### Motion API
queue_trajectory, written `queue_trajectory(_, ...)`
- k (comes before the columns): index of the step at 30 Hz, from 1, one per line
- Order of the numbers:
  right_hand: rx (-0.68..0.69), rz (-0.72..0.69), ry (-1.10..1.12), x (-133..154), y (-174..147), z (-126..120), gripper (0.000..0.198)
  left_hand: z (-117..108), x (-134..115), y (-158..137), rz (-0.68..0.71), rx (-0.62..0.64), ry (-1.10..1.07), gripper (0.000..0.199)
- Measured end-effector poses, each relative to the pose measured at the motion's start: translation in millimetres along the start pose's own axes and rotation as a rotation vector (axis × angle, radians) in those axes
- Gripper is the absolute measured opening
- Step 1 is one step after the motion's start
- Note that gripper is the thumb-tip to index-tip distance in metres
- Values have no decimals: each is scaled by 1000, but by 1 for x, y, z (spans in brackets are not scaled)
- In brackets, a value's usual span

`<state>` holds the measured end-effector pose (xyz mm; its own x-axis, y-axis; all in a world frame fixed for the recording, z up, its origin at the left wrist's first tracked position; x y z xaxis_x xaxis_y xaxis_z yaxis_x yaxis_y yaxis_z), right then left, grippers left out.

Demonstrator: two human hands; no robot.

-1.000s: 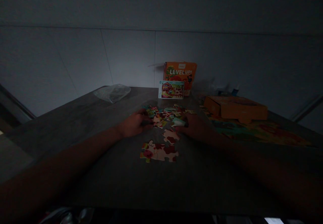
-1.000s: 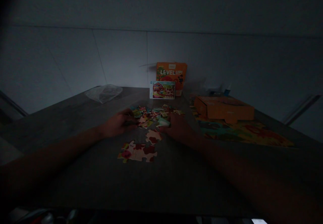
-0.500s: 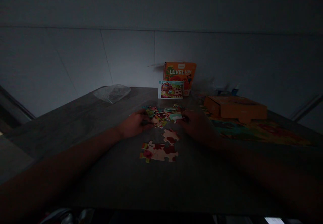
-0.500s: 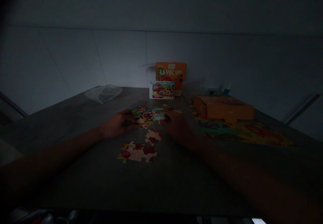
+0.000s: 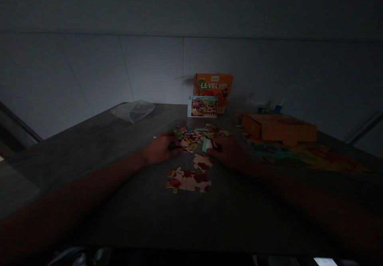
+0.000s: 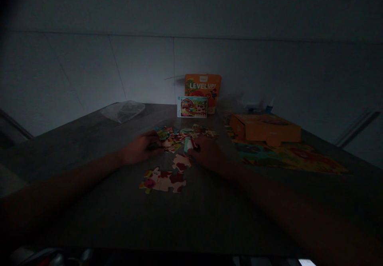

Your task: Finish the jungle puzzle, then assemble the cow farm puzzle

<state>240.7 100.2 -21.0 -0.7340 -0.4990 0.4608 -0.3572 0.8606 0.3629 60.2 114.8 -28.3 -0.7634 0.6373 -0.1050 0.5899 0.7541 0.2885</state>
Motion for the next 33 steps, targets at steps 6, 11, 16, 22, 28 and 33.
queue_trajectory(6,-33,24,33,-7,0,0,17,-5,-6,0,38,-25,-22,23)
queue_trajectory(11,-170,29,102,-5,-2,-15,28,-8,-14,-1,100,-56,-11,13)
queue_trajectory(16,-231,7,178,-7,0,-21,31,-8,-12,-2,88,-66,-7,13)
queue_trajectory(22,-326,-187,9,4,-4,-28,38,-1,0,-2,17,-24,39,34)
queue_trajectory(28,55,-494,176,49,-18,2,45,5,1,-2,-8,39,96,46)
queue_trajectory(33,103,-421,191,44,-16,10,34,7,2,-2,-22,70,105,51)
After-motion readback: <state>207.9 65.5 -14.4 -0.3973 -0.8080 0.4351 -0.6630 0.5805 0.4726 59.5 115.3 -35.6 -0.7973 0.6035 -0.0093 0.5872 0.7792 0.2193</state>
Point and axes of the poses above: each hand's wrist, its own y-axis towards the middle knuckle, its own z-axis out of the palm, x = y × z, the point moved 10 cm from there along y, towards the middle knuckle, and after that the axes turned 11 degrees about y, right-handed, at the moved point
